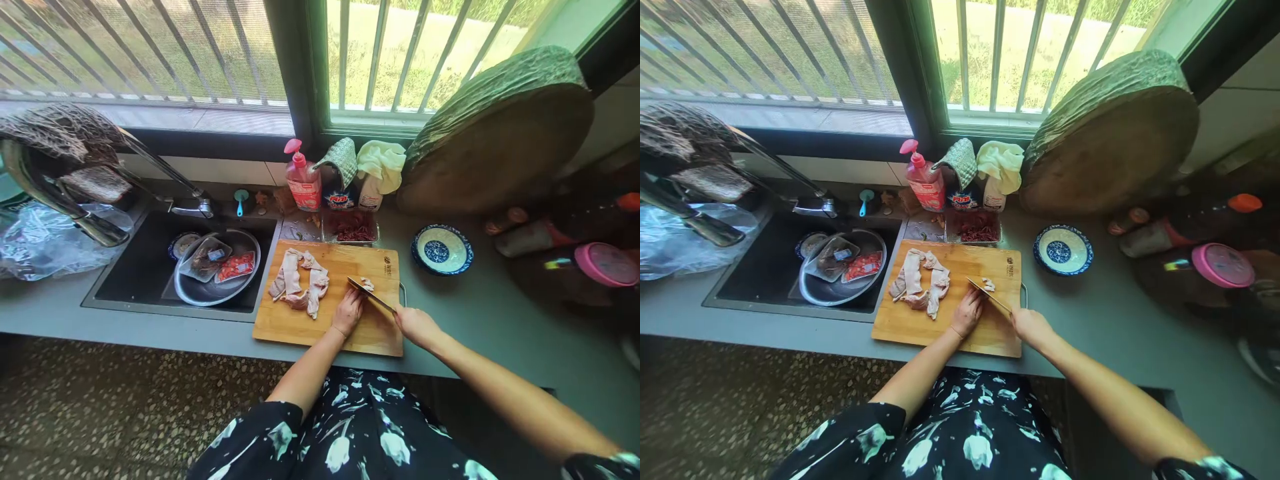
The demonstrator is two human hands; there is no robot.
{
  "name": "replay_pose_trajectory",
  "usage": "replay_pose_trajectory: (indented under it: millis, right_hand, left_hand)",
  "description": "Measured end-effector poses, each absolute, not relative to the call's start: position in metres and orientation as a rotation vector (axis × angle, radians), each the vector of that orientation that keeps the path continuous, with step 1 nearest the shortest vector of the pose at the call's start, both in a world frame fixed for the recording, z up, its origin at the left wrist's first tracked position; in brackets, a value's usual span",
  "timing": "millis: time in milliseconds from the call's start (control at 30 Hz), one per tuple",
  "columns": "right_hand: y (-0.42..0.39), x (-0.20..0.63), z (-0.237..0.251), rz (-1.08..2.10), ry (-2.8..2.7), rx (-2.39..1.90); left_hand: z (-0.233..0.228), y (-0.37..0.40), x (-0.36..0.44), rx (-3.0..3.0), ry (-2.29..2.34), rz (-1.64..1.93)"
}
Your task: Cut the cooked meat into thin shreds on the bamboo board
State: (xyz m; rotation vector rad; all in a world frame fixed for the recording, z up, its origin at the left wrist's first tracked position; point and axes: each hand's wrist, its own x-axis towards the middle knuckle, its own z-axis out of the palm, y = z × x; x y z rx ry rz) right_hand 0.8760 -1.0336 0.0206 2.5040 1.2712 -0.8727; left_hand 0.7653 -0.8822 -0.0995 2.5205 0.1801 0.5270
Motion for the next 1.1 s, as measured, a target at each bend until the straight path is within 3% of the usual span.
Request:
replay_pose_trajectory:
  millis: [267, 767, 1100]
  right_hand:
    - [-0.971, 0.878, 0.006, -0.823, 1.276, 2.557]
    - [-1.034, 0.875, 0.027, -0.88, 1.303, 2.467]
    - [-0.977, 0.879, 0.012, -0.82, 1.255, 2.568]
  left_hand:
    - [-0.095, -0.883, 0.763, 2.521, 0.178, 0.551]
    - [-0.095, -0.883, 0.763, 2.503, 0.23, 0.569]
    - [-0.087, -0.883, 0.759, 2.51, 0.257, 0.569]
